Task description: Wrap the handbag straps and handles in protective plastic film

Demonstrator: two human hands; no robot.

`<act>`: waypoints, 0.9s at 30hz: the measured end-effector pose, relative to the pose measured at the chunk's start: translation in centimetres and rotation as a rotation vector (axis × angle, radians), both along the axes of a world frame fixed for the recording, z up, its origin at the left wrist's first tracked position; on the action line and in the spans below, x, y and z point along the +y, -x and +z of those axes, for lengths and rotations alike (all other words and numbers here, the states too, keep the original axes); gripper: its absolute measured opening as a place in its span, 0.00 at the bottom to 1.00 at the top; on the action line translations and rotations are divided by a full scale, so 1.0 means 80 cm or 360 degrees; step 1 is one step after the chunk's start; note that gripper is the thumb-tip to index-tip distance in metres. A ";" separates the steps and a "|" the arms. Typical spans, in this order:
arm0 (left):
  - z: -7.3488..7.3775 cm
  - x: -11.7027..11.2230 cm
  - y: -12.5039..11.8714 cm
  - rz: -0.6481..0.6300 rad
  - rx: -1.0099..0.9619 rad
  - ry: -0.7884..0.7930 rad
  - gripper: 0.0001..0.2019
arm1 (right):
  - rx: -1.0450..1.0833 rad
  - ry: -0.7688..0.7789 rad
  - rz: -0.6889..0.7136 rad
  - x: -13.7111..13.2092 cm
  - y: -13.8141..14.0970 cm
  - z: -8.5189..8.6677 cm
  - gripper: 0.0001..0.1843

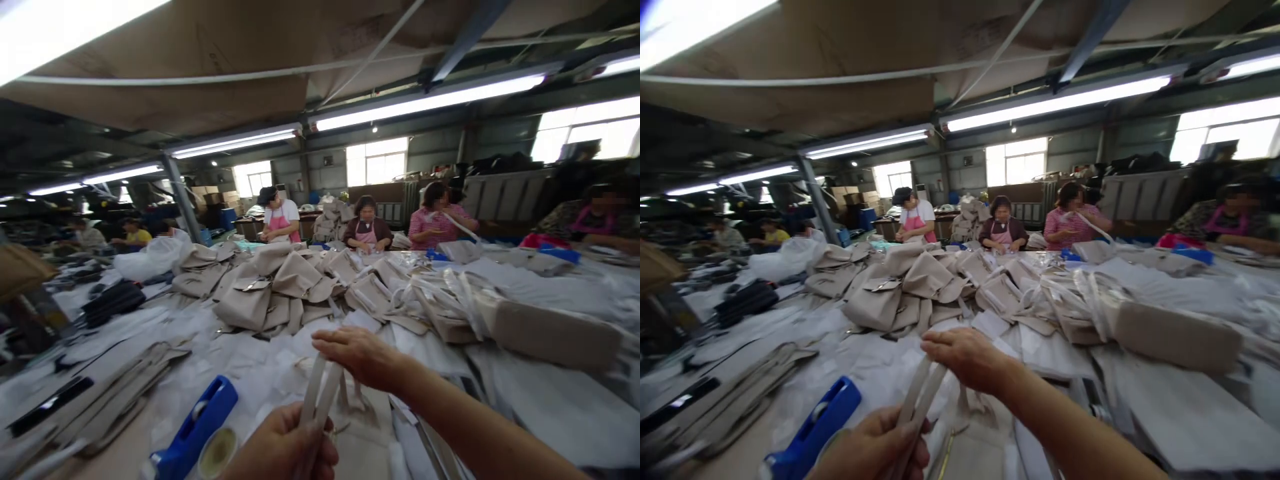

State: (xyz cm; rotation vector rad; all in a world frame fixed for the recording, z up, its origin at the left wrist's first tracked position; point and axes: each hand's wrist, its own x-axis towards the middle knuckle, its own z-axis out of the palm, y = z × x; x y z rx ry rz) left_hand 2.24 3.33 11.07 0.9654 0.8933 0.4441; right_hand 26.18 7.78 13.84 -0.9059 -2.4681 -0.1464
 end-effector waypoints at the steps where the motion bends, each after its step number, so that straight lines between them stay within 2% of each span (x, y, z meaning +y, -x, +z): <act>1: 0.002 0.003 0.000 -0.0016 -0.0064 0.0052 0.21 | -0.0004 0.0013 -0.0058 0.001 -0.005 -0.005 0.25; 4: 0.001 0.019 -0.002 0.0023 -0.0086 0.0001 0.18 | 0.0097 -0.0070 -0.0393 -0.005 -0.018 -0.026 0.30; 6: -0.003 0.031 -0.004 0.0117 -0.0101 -0.0095 0.17 | 0.0424 -0.0092 -0.0664 -0.019 -0.018 -0.047 0.29; 7: -0.005 0.038 -0.007 0.0155 -0.0117 -0.0129 0.17 | 0.0640 -0.0002 -0.0759 -0.027 -0.015 -0.058 0.25; 8: -0.005 0.045 -0.012 0.0190 -0.0142 -0.0152 0.16 | 0.0841 0.0187 -0.0803 -0.036 -0.008 -0.068 0.20; 10: -0.001 0.059 -0.025 0.0234 -0.0228 -0.0167 0.14 | 0.1133 0.0776 -0.0716 -0.052 0.010 -0.085 0.19; 12: 0.005 0.071 -0.043 0.0234 -0.0340 -0.0173 0.11 | 0.1220 0.1362 -0.0414 -0.061 0.032 -0.093 0.22; 14: 0.010 0.080 -0.062 0.0212 -0.0419 -0.0167 0.08 | 0.1333 0.1698 -0.0163 -0.063 0.049 -0.095 0.25; 16: 0.011 0.086 -0.077 0.0182 -0.0442 -0.0144 0.06 | 0.1513 0.1846 -0.0075 -0.060 0.058 -0.097 0.26; 18: 0.006 0.088 -0.086 0.0163 -0.0454 -0.0126 0.05 | 0.1638 0.1906 -0.0102 -0.058 0.058 -0.101 0.26; 23: -0.014 0.091 -0.089 0.0159 -0.0545 -0.0082 0.06 | 0.1514 0.1959 -0.0282 -0.068 0.049 -0.114 0.24; 27: -0.023 0.096 -0.096 0.0227 -0.0557 -0.0080 0.05 | 0.1497 0.2085 -0.0195 -0.078 0.059 -0.127 0.23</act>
